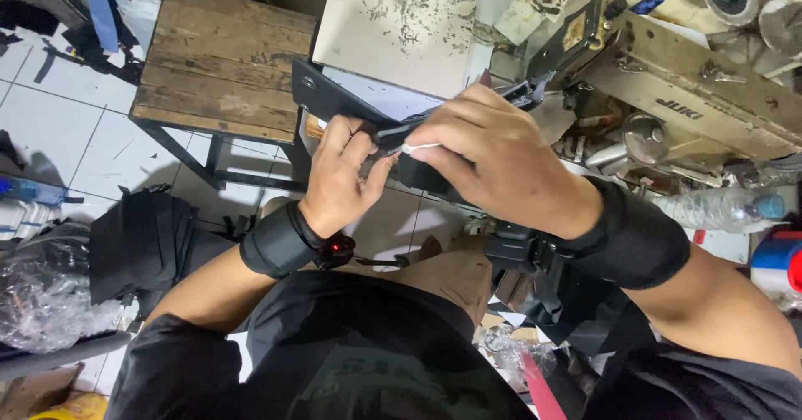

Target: The person cleans a leather piece by holding it in one hand and wiping it with a paper towel in the other, occasionally spraying it with a spray bottle, then flipping it over to clean the other side.

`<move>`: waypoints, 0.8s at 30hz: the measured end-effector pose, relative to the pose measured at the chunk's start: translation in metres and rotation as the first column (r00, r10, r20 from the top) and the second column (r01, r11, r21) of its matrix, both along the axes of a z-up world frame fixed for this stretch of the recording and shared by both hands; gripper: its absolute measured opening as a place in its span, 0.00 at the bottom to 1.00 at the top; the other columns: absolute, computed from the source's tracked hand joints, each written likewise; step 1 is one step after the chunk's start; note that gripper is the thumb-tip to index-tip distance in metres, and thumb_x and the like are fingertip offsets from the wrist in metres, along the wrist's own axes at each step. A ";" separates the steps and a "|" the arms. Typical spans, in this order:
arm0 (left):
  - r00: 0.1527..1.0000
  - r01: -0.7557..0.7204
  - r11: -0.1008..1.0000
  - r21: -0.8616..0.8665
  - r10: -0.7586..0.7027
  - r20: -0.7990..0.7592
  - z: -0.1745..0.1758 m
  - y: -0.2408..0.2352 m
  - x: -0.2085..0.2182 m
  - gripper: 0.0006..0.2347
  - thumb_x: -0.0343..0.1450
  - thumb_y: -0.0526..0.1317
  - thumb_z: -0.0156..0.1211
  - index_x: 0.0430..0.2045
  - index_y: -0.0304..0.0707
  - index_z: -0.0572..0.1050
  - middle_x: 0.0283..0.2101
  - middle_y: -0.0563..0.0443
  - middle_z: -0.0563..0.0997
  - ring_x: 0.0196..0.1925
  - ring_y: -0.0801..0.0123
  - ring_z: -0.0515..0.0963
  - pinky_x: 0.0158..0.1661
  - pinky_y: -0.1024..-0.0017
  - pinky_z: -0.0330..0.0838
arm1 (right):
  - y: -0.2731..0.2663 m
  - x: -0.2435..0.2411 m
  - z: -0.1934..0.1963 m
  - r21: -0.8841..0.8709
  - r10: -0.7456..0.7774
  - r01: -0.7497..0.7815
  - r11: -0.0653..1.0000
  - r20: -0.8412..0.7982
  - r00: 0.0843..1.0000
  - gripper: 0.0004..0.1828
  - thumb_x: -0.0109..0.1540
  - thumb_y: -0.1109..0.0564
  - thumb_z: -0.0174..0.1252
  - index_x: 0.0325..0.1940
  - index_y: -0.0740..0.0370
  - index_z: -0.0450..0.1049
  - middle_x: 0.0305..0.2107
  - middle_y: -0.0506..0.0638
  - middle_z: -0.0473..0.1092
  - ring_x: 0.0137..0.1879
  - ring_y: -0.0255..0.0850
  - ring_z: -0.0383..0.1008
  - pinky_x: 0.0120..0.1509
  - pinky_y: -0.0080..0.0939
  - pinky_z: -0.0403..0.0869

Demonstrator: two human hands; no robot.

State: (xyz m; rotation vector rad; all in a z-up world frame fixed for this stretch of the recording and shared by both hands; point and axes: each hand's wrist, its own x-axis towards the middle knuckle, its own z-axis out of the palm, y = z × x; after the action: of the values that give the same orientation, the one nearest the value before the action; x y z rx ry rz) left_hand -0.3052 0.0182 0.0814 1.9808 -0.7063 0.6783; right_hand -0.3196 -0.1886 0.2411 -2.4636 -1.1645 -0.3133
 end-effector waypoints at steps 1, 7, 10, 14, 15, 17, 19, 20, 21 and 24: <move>1.000 0.004 1.000 -0.002 -0.004 -0.001 0.001 0.000 0.000 0.10 0.65 0.31 0.70 0.31 0.29 0.72 0.43 0.38 0.71 0.45 0.47 0.74 0.44 0.59 0.72 | 0.002 0.002 -0.004 -0.002 -0.004 0.004 1.000 -0.001 1.000 0.07 0.68 0.55 0.62 0.44 0.61 0.80 0.36 0.47 0.76 0.41 0.43 0.71 0.47 0.44 0.69; 1.000 0.015 1.000 -0.025 -0.014 0.027 -0.001 -0.001 0.001 0.11 0.65 0.30 0.70 0.31 0.29 0.71 0.44 0.37 0.71 0.46 0.47 0.74 0.45 0.58 0.72 | 0.014 0.006 -0.014 -0.007 0.051 -0.051 0.999 0.017 0.999 0.06 0.67 0.57 0.62 0.46 0.61 0.79 0.37 0.50 0.72 0.45 0.47 0.68 0.50 0.43 0.70; 0.999 0.020 0.999 -0.033 -0.019 0.039 0.000 -0.001 0.002 0.11 0.65 0.30 0.70 0.32 0.29 0.71 0.44 0.38 0.70 0.46 0.46 0.74 0.45 0.58 0.72 | 0.014 0.007 -0.013 -0.045 0.036 -0.034 0.998 0.055 0.998 0.04 0.66 0.59 0.63 0.44 0.60 0.79 0.36 0.49 0.70 0.46 0.47 0.67 0.51 0.44 0.70; 1.000 0.029 0.999 -0.032 -0.028 0.009 0.000 0.001 0.002 0.11 0.65 0.30 0.70 0.32 0.30 0.71 0.43 0.38 0.70 0.45 0.47 0.74 0.44 0.58 0.72 | 0.007 0.008 -0.015 -0.063 0.060 -0.053 0.997 0.106 0.993 0.05 0.64 0.62 0.63 0.44 0.61 0.78 0.36 0.50 0.69 0.47 0.48 0.68 0.53 0.44 0.70; 1.000 0.025 0.999 -0.025 -0.025 0.004 0.000 0.002 0.002 0.11 0.65 0.30 0.70 0.31 0.30 0.71 0.42 0.39 0.70 0.45 0.47 0.74 0.44 0.58 0.72 | 0.004 0.008 -0.016 -0.053 0.047 -0.041 0.998 0.127 0.991 0.05 0.63 0.63 0.63 0.44 0.62 0.78 0.37 0.49 0.70 0.47 0.48 0.68 0.53 0.44 0.71; 1.000 0.024 0.999 -0.023 -0.024 0.000 0.000 0.003 0.001 0.11 0.65 0.30 0.70 0.31 0.29 0.71 0.42 0.39 0.70 0.44 0.47 0.74 0.44 0.58 0.72 | -0.005 0.010 -0.017 -0.041 0.022 -0.017 0.999 0.122 0.992 0.06 0.63 0.63 0.65 0.44 0.62 0.78 0.38 0.50 0.71 0.46 0.47 0.69 0.52 0.44 0.71; 1.000 0.025 0.999 -0.021 -0.025 -0.002 0.000 0.004 0.002 0.11 0.64 0.30 0.70 0.31 0.29 0.70 0.42 0.39 0.70 0.44 0.48 0.74 0.43 0.58 0.72 | -0.013 0.010 -0.016 -0.030 -0.004 0.008 1.000 0.118 0.993 0.06 0.63 0.63 0.66 0.44 0.62 0.79 0.38 0.50 0.71 0.46 0.47 0.69 0.51 0.44 0.71; 1.000 0.027 0.999 -0.022 -0.027 -0.006 0.000 0.004 0.002 0.10 0.65 0.30 0.70 0.31 0.29 0.71 0.42 0.39 0.70 0.44 0.48 0.74 0.44 0.59 0.72 | -0.017 0.009 -0.015 -0.027 -0.025 0.028 0.999 0.123 0.992 0.06 0.62 0.63 0.66 0.43 0.62 0.79 0.39 0.49 0.72 0.47 0.47 0.70 0.53 0.44 0.71; 1.000 0.029 0.999 -0.024 -0.029 -0.010 0.000 0.004 0.002 0.10 0.65 0.30 0.69 0.31 0.29 0.71 0.42 0.39 0.71 0.44 0.48 0.74 0.44 0.59 0.72 | -0.021 0.008 -0.014 -0.024 -0.045 0.049 0.999 0.128 0.991 0.06 0.62 0.64 0.65 0.43 0.62 0.80 0.40 0.49 0.73 0.48 0.47 0.70 0.54 0.44 0.72; 0.999 0.043 0.999 -0.033 -0.044 -0.030 0.001 0.007 0.001 0.10 0.66 0.29 0.69 0.32 0.29 0.71 0.43 0.39 0.71 0.44 0.49 0.75 0.44 0.61 0.73 | -0.038 0.010 -0.022 -0.043 -0.077 0.085 0.995 0.151 0.985 0.06 0.63 0.64 0.66 0.44 0.62 0.80 0.41 0.47 0.74 0.50 0.45 0.72 0.56 0.44 0.72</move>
State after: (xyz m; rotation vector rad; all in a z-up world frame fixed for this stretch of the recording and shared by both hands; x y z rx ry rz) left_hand -0.3044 0.0249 0.0824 1.9370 -0.7141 0.6280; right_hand -0.3101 -0.2264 0.2195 -2.5729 -1.1451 -0.5063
